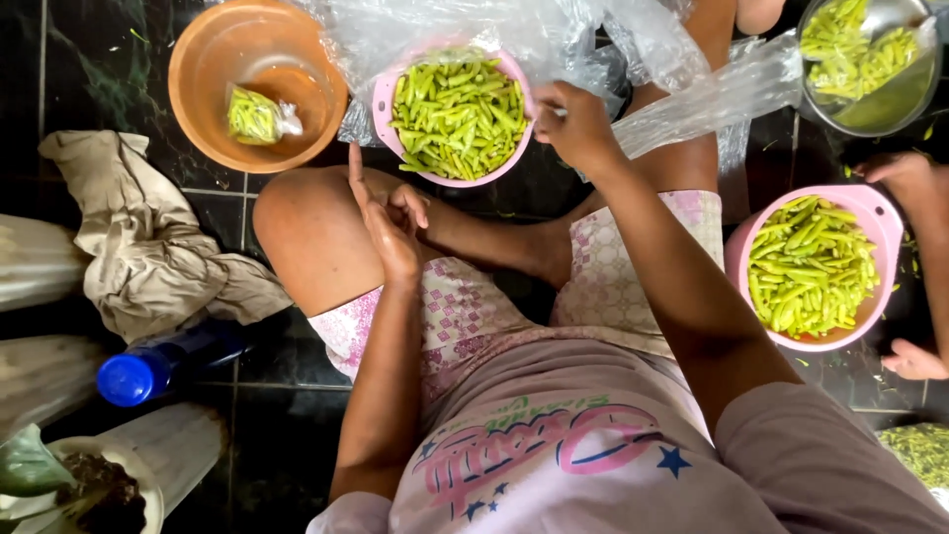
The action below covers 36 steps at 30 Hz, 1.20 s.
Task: Sorting and packing green chilies into plastic bags using a small bowl for portioning
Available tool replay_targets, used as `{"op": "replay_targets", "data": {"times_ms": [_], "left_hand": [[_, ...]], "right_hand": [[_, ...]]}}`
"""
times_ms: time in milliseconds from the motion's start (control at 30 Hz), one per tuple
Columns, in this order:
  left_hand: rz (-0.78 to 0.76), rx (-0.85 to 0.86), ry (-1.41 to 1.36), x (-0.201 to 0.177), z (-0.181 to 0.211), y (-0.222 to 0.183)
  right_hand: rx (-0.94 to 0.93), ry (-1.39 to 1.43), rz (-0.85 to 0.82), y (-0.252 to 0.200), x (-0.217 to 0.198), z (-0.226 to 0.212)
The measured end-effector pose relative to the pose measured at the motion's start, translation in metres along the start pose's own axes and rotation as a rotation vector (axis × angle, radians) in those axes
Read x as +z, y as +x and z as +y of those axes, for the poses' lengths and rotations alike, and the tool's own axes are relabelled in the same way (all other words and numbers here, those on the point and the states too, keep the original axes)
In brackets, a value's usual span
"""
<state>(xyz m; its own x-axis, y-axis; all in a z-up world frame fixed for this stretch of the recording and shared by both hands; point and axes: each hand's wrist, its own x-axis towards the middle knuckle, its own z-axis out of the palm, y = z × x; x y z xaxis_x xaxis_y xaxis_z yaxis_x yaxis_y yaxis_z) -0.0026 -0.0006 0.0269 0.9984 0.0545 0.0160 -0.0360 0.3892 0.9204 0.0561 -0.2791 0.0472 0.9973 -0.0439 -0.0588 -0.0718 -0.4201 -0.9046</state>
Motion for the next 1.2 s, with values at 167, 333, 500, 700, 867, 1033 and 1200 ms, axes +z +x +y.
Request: {"op": "replay_targets", "data": {"times_ms": [167,333,500,700,867,1033,1200], "left_hand": [[-0.008,0.096,0.007,-0.008,-0.031,0.01],[0.004,0.119,-0.014,-0.007,-0.029,0.012],[0.001,0.106,-0.031,-0.011,-0.029,0.012],[0.027,0.125,-0.053,-0.01,-0.029,0.009],[0.055,0.055,-0.129,0.001,-0.002,0.005],[0.057,0.071,-0.125,0.001,-0.001,0.001],[0.085,0.014,-0.143,-0.002,-0.001,0.002]], "right_hand": [[0.248,-0.337,-0.197,-0.04,0.041,0.101],[0.08,-0.707,-0.363,-0.049,0.081,0.121],[0.171,-0.671,-0.374,-0.043,0.069,0.125],[-0.165,-0.376,0.047,-0.042,0.027,0.04],[-0.486,-0.36,0.147,-0.022,0.058,-0.042],[-0.817,-0.711,-0.048,-0.006,0.126,-0.044],[-0.81,-0.841,-0.145,0.03,0.154,0.01]]}}
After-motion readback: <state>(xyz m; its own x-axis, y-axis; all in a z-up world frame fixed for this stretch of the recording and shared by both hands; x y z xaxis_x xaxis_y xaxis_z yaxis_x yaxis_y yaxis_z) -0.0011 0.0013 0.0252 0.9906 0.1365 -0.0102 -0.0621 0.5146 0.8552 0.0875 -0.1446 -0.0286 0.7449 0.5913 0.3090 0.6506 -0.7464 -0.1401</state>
